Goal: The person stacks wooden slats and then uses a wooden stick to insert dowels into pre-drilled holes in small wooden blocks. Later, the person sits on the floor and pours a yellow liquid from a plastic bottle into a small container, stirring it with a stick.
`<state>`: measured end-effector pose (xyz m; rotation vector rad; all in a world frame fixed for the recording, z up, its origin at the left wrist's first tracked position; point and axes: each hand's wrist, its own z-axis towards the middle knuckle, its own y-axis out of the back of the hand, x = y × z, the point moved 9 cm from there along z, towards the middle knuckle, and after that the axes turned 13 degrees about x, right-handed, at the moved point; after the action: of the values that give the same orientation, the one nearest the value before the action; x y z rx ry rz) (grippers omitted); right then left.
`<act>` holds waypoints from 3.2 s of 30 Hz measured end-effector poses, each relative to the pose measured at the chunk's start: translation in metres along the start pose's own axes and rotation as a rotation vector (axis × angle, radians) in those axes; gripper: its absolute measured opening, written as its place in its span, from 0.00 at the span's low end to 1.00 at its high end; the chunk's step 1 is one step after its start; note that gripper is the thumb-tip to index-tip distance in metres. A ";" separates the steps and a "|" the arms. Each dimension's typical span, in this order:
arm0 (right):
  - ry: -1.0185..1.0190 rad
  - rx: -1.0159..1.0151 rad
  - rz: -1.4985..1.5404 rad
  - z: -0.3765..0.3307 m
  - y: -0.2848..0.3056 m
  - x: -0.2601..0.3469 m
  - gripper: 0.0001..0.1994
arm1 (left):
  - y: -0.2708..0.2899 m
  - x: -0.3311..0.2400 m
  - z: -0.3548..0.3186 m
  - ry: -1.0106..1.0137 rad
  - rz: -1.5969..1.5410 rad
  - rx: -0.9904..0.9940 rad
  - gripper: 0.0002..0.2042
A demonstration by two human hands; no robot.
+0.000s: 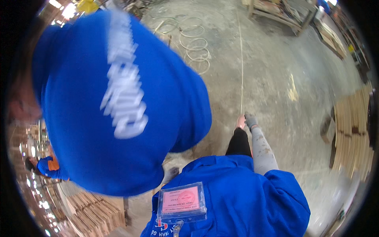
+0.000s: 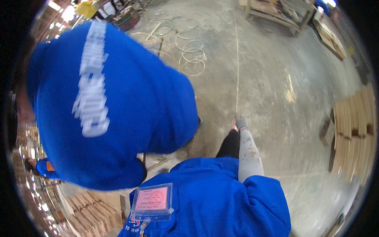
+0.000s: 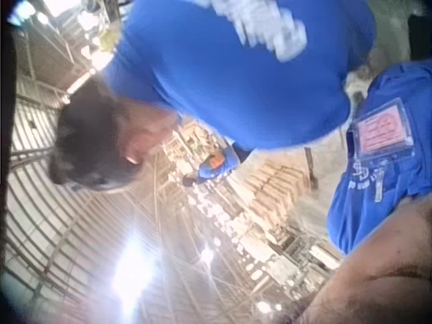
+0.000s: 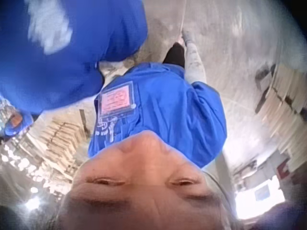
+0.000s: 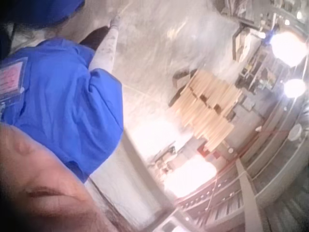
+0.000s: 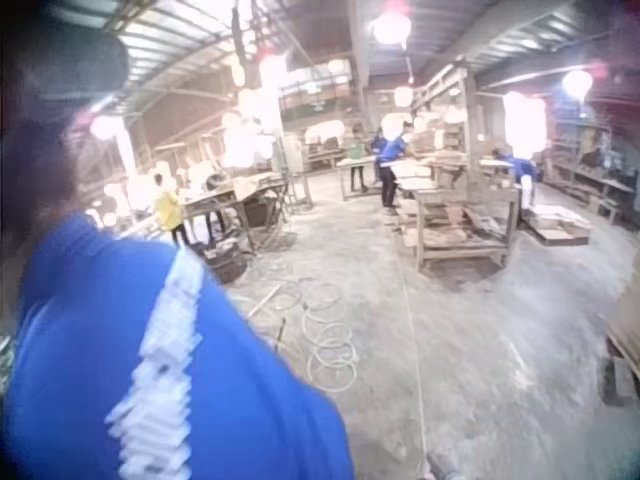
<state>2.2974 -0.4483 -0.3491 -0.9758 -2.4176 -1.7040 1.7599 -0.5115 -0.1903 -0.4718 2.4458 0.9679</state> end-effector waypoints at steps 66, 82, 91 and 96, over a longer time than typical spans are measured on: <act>0.355 0.850 -0.402 1.299 0.180 0.936 0.16 | 1.095 -0.056 0.978 0.320 -0.694 -0.788 0.17; 0.858 0.745 0.081 1.417 0.064 1.757 0.22 | 1.270 0.220 0.979 0.881 -1.080 -0.173 0.12; 0.652 0.575 -0.171 1.482 -0.083 1.801 0.18 | 1.564 0.443 1.084 0.626 -0.642 -0.220 0.14; 0.349 1.140 -0.785 1.409 -0.157 1.719 0.17 | 1.778 0.582 1.122 0.445 -0.818 -0.526 0.13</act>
<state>1.2914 1.5389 -0.4209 0.4051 -2.9045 -0.1862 0.7692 1.4312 -0.2507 -1.8502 1.9447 1.1756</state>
